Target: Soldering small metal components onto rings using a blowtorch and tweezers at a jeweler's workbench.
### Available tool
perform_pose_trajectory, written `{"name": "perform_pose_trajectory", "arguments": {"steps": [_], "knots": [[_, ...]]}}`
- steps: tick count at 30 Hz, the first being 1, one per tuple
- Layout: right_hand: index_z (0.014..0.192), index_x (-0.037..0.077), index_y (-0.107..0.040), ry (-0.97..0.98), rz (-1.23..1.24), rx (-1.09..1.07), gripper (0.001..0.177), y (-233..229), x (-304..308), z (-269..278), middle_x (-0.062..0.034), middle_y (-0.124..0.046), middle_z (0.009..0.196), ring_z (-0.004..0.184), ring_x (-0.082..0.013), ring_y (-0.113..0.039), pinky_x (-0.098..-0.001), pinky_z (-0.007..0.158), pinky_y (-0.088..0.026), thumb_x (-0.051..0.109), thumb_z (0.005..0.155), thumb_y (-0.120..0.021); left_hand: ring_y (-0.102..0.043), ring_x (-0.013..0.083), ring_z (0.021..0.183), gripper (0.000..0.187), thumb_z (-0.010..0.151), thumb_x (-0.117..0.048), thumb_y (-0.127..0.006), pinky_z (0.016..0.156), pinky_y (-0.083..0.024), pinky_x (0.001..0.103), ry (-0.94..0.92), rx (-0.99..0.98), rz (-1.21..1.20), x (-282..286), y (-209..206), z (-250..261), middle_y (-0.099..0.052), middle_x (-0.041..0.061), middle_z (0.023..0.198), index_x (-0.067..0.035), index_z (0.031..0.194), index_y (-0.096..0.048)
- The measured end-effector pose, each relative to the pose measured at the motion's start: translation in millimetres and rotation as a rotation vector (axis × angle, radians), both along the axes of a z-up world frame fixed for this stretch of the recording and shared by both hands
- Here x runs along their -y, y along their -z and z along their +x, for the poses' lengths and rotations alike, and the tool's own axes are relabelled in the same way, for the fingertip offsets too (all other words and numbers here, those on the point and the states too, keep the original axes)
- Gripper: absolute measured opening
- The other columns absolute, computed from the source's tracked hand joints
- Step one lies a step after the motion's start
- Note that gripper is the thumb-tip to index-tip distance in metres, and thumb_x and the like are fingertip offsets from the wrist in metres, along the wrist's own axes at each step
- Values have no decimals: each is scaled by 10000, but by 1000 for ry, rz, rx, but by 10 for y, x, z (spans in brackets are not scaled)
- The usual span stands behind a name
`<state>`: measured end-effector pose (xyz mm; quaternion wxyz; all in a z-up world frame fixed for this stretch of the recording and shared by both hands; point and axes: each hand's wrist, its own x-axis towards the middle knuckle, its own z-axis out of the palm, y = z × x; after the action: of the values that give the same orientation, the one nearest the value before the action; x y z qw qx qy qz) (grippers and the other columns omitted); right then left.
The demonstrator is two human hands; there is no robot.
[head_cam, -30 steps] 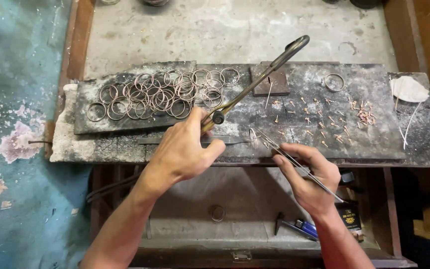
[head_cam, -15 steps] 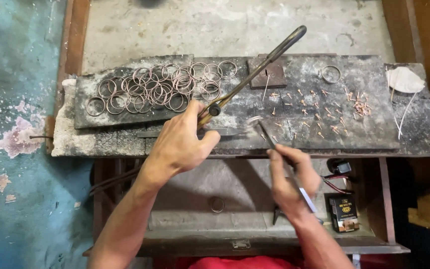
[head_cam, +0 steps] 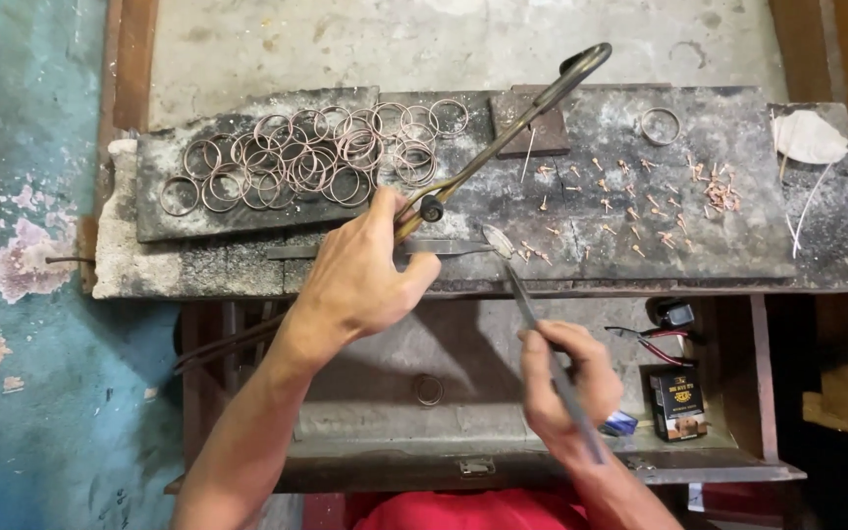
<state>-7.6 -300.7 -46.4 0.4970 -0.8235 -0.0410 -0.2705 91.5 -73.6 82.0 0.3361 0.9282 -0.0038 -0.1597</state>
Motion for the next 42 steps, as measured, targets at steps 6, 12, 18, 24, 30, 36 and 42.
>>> {"name": "perform_pose_trajectory", "arguments": {"steps": [6, 12, 18, 24, 30, 36, 42], "knots": [[1053, -49, -649, -105, 682, -379, 205, -286, 267, 403, -212, -689, 747, 699, -285, -741, -348, 549, -607, 145, 988, -643, -623, 320, 683, 307, 871, -310, -540, 689, -463, 521, -1, 18, 2, -1, 20, -21, -675, 82, 853, -116, 1094, -456], [995, -41, -679, -148, 887, -583, 91, -311, 344, 618, -195, -698, 719, 653, -253, -730, -298, 584, -619, 3, 915, -681, -568, 271, 606, 298, 867, -301, -546, 630, -445, 493, -4, 44, 3, 4, 33, -28, -631, 58, 773, -116, 1089, -474], [988, -64, -683, -133, 839, -598, 85, -406, 314, 659, -207, -698, 731, 662, -274, -730, -325, 617, -648, 3, 936, -685, -508, 217, 561, 259, 870, -287, -543, 570, -440, 454, 8, 71, -21, -1, 48, -38, -561, 17, 723, -124, 1056, -466], [995, -68, -697, -138, 831, -605, 86, -448, 309, 679, -219, -714, 748, 662, -291, -738, -321, 617, -655, 2, 947, -688, -503, 202, 577, 247, 877, -296, -552, 576, -447, 437, 6, 56, -12, -1, 56, -31, -544, -1, 728, -135, 1041, -461], [995, -69, -700, -129, 839, -588, 83, -429, 306, 675, -222, -712, 743, 651, -290, -737, -320, 607, -655, -5, 943, -691, -523, 225, 582, 258, 867, -305, -548, 592, -448, 462, 5, 59, 3, 3, 52, -23, -568, 14, 737, -132, 1038, -460], [1012, -73, -700, -151, 816, -563, 105, -393, 321, 665, -216, -711, 739, 660, -295, -747, -314, 602, -653, 7, 945, -682, -538, 218, 592, 242, 870, -300, -538, 605, -473, 452, 8, 31, 2, 12, 34, -13, -567, 4, 743, -141, 1027, -446], [986, -52, -687, -190, 832, -506, 132, -277, 418, 595, -200, -687, 685, 593, -299, -720, -379, 583, -647, 68, 931, -693, -566, 263, 625, 273, 874, -326, -526, 641, -454, 485, 14, -6, 29, 17, -8, 10, -639, 54, 809, -132, 1055, -463]]}}
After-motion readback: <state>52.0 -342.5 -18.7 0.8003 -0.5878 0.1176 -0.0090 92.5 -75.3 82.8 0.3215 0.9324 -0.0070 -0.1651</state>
